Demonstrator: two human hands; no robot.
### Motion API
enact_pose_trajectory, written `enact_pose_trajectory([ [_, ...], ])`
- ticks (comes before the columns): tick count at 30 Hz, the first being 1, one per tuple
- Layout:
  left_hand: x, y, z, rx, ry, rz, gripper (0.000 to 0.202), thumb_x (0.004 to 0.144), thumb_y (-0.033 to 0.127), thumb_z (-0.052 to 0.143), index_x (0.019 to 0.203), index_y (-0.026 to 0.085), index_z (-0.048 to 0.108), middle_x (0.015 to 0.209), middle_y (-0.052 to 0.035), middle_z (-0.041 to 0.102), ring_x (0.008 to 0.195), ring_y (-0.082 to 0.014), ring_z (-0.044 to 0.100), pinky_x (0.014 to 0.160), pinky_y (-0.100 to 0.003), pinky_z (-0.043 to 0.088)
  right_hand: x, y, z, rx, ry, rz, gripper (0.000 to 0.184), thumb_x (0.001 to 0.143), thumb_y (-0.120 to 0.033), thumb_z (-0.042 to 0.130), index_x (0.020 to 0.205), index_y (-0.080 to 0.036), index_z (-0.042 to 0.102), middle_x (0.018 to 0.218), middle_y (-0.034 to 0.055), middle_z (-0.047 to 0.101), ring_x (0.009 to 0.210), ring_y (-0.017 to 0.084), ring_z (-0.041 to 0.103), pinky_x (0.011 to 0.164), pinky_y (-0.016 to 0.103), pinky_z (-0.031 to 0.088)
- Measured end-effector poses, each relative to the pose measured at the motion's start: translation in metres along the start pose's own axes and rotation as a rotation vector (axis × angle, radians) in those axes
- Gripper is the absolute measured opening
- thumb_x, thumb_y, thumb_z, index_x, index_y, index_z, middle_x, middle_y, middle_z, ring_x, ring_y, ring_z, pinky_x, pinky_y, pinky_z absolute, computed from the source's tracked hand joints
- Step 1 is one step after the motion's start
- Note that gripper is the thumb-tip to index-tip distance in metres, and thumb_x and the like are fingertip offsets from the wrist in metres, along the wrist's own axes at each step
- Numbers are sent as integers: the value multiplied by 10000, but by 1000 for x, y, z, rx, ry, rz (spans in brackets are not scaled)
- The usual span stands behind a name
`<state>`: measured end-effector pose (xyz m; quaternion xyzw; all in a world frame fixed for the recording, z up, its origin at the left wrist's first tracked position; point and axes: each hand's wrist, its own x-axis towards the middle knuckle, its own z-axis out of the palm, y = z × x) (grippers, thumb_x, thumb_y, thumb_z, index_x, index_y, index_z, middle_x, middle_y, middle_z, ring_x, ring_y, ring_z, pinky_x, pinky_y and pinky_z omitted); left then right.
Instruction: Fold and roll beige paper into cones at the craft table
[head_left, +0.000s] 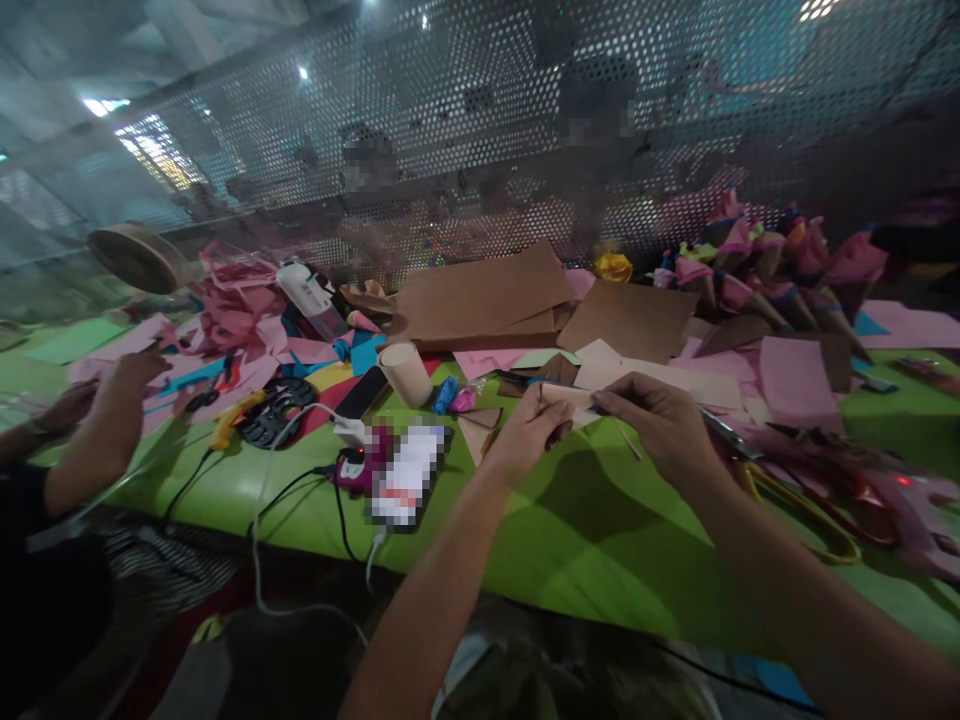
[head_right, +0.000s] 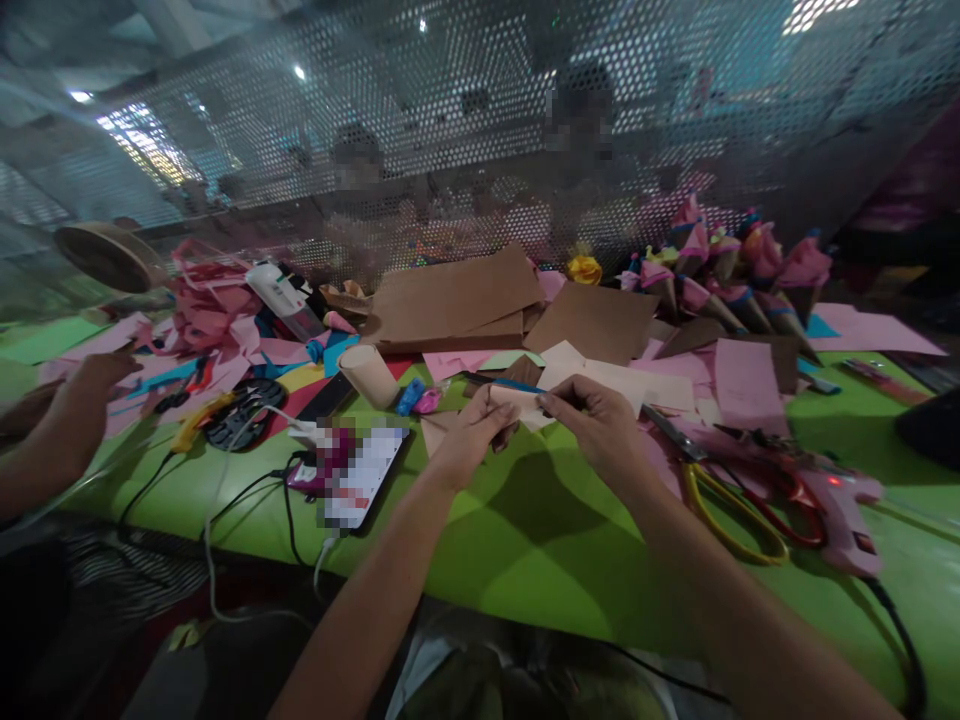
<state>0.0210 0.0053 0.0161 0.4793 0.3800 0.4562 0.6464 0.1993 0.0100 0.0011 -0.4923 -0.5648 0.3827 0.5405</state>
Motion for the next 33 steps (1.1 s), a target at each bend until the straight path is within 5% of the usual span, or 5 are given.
enact_pose_trajectory([
  [9,3,-1,-5,-318,-6,-149,368,722,327,846,872,178,545,634,72,433,524,-48,394,451,-162,236,0,1,-1,86,-15,19,379,707,-602,825,878,-268,778,815,34,738,778,225,668,670,353,545],
  [33,3,-4,-5,-263,-42,-117,380,721,357,843,852,181,532,629,64,451,529,-52,384,456,-171,220,-3,-3,-2,21,26,-56,286,740,-524,817,832,-258,773,827,32,750,809,228,654,753,372,505],
])
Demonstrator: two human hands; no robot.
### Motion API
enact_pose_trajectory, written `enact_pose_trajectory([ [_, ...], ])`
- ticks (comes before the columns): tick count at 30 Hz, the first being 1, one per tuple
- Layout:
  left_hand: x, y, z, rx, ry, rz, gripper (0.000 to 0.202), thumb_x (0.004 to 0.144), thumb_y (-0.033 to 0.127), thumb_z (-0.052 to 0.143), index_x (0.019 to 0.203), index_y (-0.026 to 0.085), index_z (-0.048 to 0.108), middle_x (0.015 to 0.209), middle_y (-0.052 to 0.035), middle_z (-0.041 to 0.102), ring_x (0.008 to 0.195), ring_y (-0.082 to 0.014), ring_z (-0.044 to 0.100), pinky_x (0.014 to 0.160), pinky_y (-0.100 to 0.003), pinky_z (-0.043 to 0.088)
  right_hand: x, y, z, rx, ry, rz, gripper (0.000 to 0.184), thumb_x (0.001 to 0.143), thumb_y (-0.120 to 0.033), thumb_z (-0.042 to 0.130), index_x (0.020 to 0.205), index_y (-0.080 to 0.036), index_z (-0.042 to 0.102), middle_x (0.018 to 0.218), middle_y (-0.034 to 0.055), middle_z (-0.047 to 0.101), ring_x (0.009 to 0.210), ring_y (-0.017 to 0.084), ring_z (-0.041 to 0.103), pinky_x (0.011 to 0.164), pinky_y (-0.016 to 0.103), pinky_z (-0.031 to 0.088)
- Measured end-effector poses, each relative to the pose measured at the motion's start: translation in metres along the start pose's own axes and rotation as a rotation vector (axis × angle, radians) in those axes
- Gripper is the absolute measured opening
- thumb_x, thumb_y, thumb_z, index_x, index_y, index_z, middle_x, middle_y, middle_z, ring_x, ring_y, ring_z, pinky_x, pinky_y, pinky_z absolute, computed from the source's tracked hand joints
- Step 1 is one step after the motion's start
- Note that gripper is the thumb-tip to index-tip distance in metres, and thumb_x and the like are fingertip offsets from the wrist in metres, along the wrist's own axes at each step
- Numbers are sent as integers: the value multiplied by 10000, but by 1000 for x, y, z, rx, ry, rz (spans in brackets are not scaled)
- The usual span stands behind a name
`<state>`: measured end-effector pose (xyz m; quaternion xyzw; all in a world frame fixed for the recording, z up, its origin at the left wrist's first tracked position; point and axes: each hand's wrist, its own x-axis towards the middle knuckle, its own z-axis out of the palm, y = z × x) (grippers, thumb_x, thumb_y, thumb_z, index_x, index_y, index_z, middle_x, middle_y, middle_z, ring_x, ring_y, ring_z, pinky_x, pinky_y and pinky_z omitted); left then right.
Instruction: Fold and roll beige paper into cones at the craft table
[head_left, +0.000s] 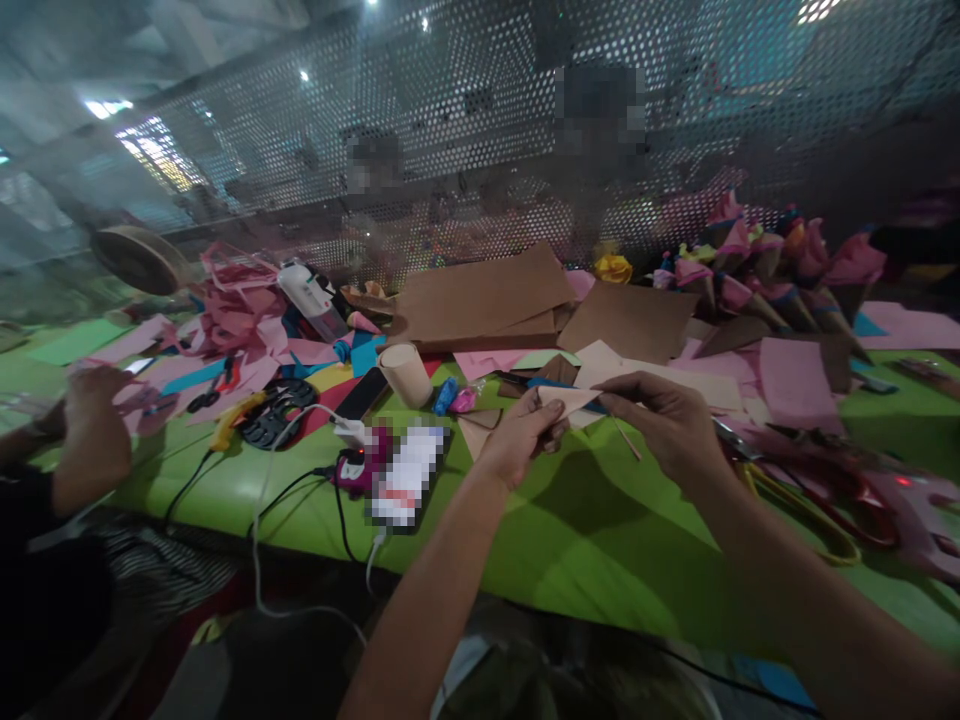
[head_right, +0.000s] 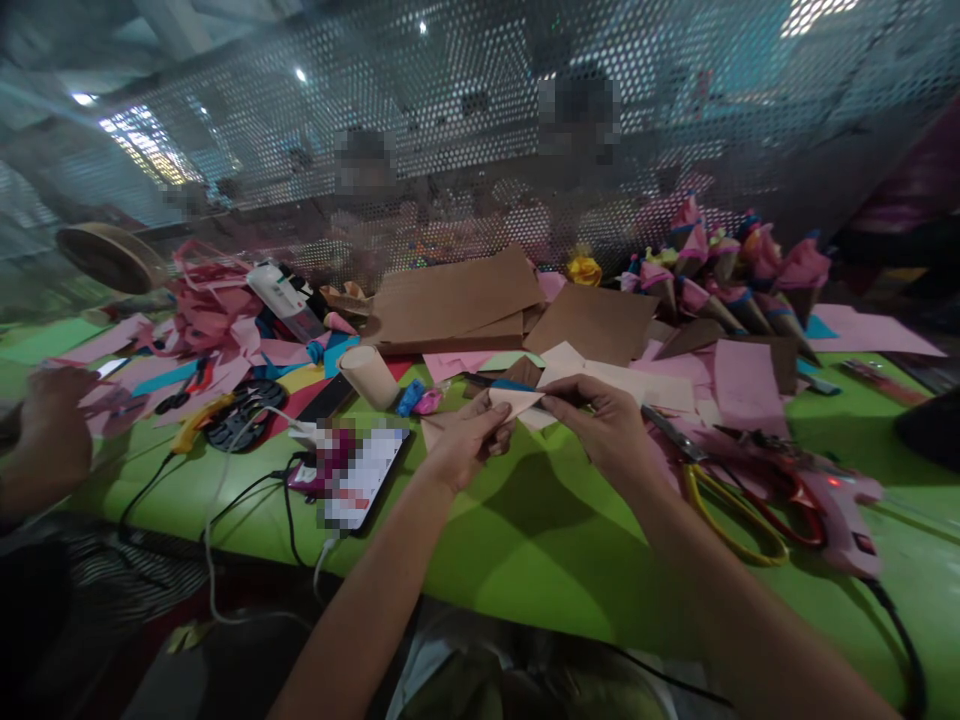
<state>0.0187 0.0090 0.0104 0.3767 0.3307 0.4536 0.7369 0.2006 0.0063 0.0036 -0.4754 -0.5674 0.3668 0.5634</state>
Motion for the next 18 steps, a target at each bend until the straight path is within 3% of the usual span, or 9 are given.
enact_pose_trajectory([
  [6,0,-1,3,113,16,69,393,727,416,811,854,194,513,636,68,448,533,-59,370,475,-192,227,1,4,6,187,40,81,210,687,-440,849,749,-268,747,739,0,718,718,188,625,671,325,492],
  [10,0,0,4,170,63,125,349,756,406,765,869,194,511,666,65,447,556,-65,392,497,-198,252,4,0,5,228,-19,125,272,665,-486,861,789,-264,764,784,14,739,746,194,653,703,329,517],
  [13,0,0,3,247,61,150,298,808,391,718,891,194,510,672,67,445,564,-68,400,514,-202,262,4,-3,2,151,-57,126,348,686,-560,840,844,-256,778,823,30,746,784,207,662,712,328,517],
  [18,0,-4,1,397,40,140,282,879,411,677,874,203,486,656,75,432,566,-74,390,566,-213,328,6,1,-2,-8,-80,107,431,652,-650,836,740,-238,746,725,27,703,713,192,609,658,310,472],
])
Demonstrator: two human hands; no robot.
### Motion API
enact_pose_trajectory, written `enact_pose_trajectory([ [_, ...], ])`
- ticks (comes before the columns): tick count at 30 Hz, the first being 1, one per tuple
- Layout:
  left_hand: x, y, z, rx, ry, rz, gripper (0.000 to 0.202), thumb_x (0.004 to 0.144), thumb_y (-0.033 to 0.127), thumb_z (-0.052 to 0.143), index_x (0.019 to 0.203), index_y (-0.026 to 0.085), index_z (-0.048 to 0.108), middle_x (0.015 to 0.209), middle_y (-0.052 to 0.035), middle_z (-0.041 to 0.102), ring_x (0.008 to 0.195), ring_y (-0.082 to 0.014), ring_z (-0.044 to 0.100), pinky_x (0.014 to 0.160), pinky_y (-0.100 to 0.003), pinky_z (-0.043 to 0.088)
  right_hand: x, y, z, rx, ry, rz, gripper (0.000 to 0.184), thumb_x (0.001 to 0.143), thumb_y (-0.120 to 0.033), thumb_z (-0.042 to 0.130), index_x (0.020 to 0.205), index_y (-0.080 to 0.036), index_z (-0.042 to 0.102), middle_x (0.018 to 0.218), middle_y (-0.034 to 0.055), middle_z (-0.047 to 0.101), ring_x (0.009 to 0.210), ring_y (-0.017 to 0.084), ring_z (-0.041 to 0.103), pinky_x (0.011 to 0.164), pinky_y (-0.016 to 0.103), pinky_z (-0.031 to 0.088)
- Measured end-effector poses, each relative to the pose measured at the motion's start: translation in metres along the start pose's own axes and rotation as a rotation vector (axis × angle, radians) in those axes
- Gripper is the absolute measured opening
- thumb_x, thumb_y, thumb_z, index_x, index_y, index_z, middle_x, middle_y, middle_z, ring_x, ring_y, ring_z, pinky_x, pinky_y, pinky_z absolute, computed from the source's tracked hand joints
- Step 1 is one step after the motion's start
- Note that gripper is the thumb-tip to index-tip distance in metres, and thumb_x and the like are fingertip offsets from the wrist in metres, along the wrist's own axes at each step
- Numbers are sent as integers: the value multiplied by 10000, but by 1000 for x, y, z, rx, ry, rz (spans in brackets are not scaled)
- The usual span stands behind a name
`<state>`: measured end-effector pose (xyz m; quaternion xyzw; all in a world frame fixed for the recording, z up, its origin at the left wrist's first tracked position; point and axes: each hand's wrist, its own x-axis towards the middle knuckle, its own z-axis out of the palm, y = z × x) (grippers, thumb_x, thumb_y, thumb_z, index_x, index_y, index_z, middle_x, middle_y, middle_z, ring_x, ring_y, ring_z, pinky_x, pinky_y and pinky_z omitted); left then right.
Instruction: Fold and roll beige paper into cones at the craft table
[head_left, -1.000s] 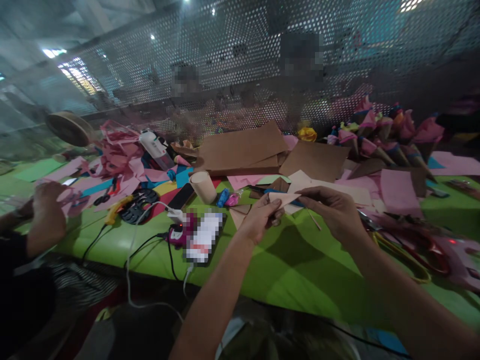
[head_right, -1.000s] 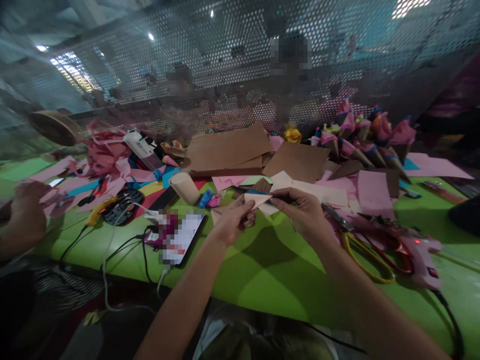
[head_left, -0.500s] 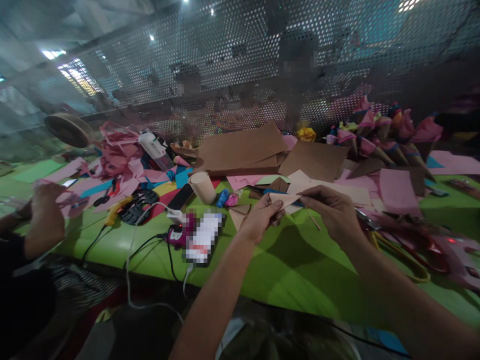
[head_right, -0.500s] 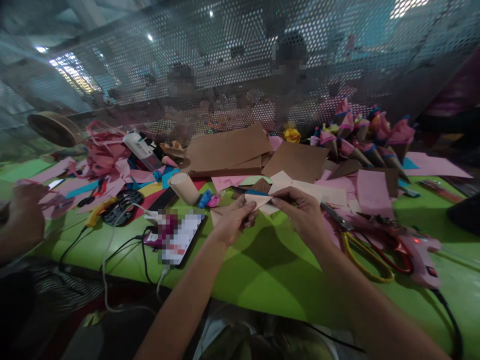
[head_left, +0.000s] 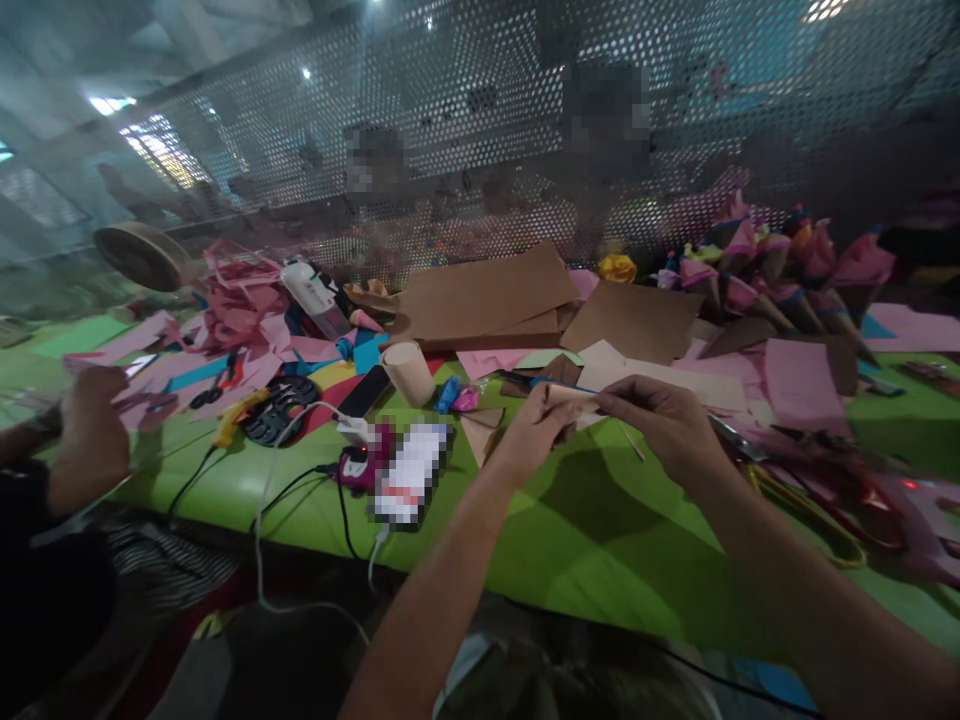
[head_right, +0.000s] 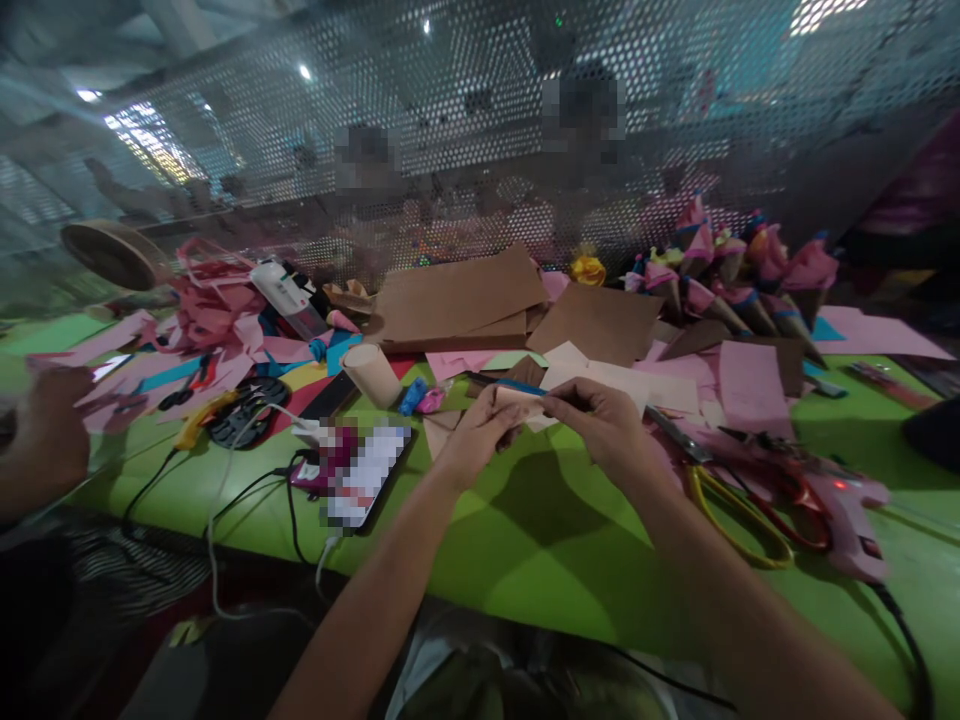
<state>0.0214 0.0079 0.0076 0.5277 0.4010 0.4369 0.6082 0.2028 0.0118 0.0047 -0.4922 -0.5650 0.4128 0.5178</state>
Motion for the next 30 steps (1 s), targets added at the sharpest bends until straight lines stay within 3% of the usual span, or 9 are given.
enact_pose_trajectory([
  [5,0,0,-3,200,-11,-6,223,966,403,531,901,191,541,689,43,467,639,-107,444,648,-234,386,1,-2,1,44,64,-2,506,609,-723,820,693,-236,710,707,28,688,699,192,606,641,309,480],
  [9,-1,1,-6,544,14,88,253,995,379,474,822,202,528,793,-4,583,774,-155,525,746,-273,414,-1,-8,2,-80,2,-46,488,660,-707,800,827,-250,762,836,43,751,790,221,658,715,334,512],
  [12,0,0,-7,664,-30,117,244,1004,350,449,836,200,546,832,-21,635,796,-174,556,771,-291,428,-3,-8,4,-141,-58,-35,441,719,-685,772,795,-251,771,777,38,744,746,211,647,679,321,493],
  [16,0,2,-7,659,-52,130,278,1015,389,424,899,195,585,913,-51,684,855,-198,603,805,-302,444,-3,-8,4,-59,-20,3,468,667,-711,791,688,-245,741,690,23,708,677,191,618,629,307,475],
  [23,-4,8,-9,771,-74,136,227,985,343,480,856,204,606,874,-21,681,829,-188,601,733,-268,397,-3,-8,2,-33,-44,18,425,660,-640,832,776,-237,764,758,26,721,725,190,630,673,308,494],
  [27,-1,7,-10,618,-48,105,338,996,457,459,787,205,541,700,24,548,694,-149,513,644,-251,352,-1,-8,2,46,18,101,446,595,-638,859,684,-227,712,684,15,655,667,175,573,610,298,453],
  [30,0,4,-13,557,-7,120,333,994,448,456,766,210,501,646,42,470,649,-135,469,622,-251,334,0,-12,2,111,3,113,492,536,-659,880,676,-225,699,711,20,661,686,181,577,628,304,459],
])
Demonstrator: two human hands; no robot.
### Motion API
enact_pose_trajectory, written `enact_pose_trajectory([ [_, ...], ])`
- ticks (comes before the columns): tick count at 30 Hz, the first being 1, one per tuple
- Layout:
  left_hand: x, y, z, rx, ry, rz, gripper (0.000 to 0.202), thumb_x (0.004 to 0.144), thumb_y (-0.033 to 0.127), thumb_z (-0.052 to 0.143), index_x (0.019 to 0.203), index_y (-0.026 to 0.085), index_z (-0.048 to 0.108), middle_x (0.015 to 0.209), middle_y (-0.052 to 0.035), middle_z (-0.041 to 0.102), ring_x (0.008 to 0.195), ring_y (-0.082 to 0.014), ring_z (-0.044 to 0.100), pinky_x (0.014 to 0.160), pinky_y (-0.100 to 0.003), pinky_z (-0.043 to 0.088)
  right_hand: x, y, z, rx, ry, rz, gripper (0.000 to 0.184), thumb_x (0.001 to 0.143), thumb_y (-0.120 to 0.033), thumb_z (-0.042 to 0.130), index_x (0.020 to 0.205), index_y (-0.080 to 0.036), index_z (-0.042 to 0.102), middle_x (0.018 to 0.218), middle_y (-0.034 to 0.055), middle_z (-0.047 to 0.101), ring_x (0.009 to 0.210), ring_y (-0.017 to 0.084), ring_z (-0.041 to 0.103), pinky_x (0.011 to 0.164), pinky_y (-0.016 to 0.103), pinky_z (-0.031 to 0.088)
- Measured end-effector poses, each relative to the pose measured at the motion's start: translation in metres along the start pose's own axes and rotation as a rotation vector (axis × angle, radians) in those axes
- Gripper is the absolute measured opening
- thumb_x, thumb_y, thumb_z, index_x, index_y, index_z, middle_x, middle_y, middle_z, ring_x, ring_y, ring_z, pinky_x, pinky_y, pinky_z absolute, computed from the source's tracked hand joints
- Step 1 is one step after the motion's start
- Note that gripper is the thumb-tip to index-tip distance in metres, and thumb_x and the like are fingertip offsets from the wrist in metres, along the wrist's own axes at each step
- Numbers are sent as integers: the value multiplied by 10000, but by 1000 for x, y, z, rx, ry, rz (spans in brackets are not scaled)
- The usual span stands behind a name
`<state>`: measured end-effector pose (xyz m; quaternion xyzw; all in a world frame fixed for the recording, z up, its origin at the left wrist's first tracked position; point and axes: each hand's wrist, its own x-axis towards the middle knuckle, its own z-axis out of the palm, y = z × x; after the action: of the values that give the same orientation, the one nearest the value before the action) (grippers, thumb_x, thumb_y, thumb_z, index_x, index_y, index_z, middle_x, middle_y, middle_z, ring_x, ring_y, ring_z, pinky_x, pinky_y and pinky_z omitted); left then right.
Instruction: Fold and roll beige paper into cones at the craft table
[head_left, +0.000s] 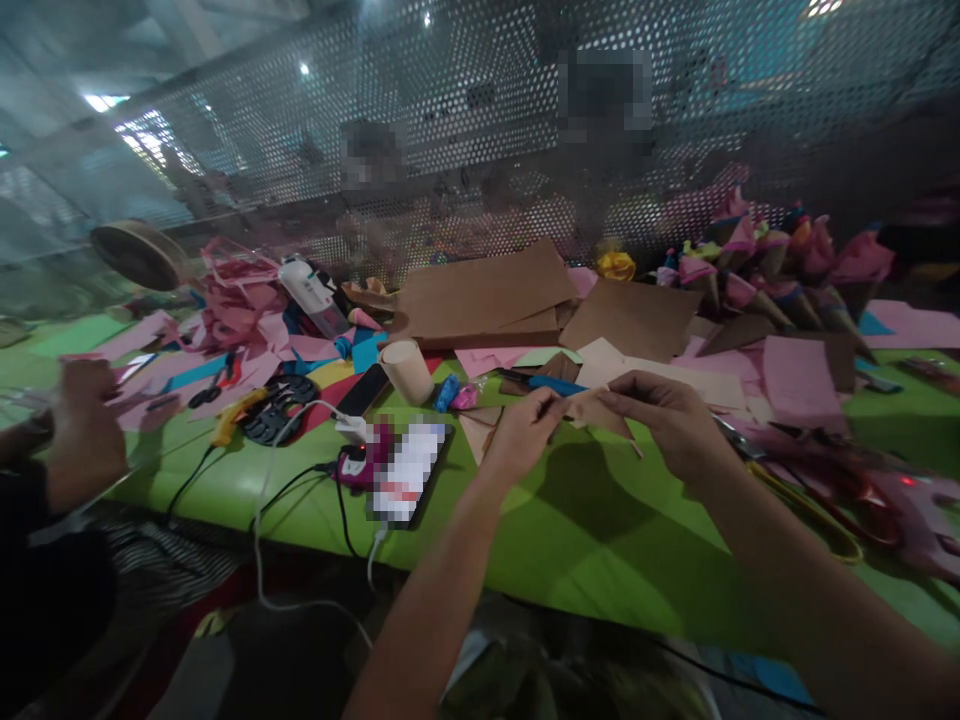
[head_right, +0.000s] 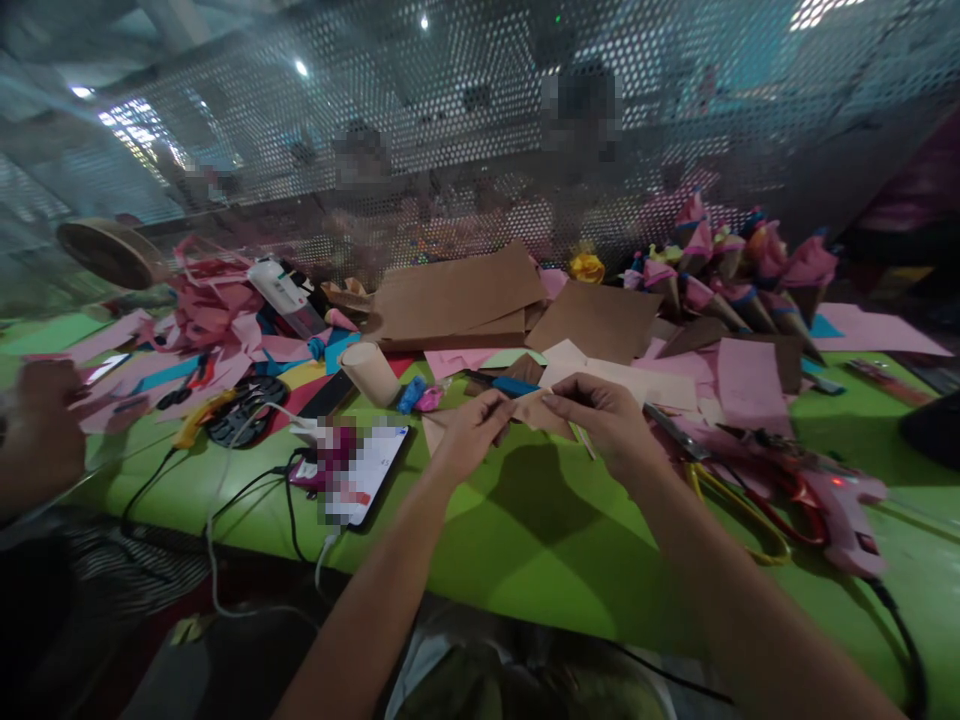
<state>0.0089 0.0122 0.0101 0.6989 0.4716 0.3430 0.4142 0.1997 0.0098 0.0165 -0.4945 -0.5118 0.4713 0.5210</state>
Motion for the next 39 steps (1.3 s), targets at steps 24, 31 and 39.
enact_pose_trajectory([
  [24,1,-5,14,-182,-79,-77,354,942,498,538,776,186,546,684,22,539,653,-131,510,639,-265,366,1,2,6,39,21,13,565,488,-714,877,661,-220,666,611,-4,615,542,122,505,503,265,386],
  [31,1,0,12,21,-48,-18,305,975,395,514,744,196,516,697,23,526,715,-149,514,667,-269,347,-3,4,2,-128,-15,74,501,550,-672,848,663,-213,683,617,19,627,563,143,495,497,276,350],
  [39,1,-4,8,-299,-71,-155,273,951,379,564,811,159,642,617,34,487,578,-105,444,579,-247,344,-2,6,-3,-500,37,-565,173,801,-359,691,933,-308,790,933,53,741,792,227,677,787,386,543],
])
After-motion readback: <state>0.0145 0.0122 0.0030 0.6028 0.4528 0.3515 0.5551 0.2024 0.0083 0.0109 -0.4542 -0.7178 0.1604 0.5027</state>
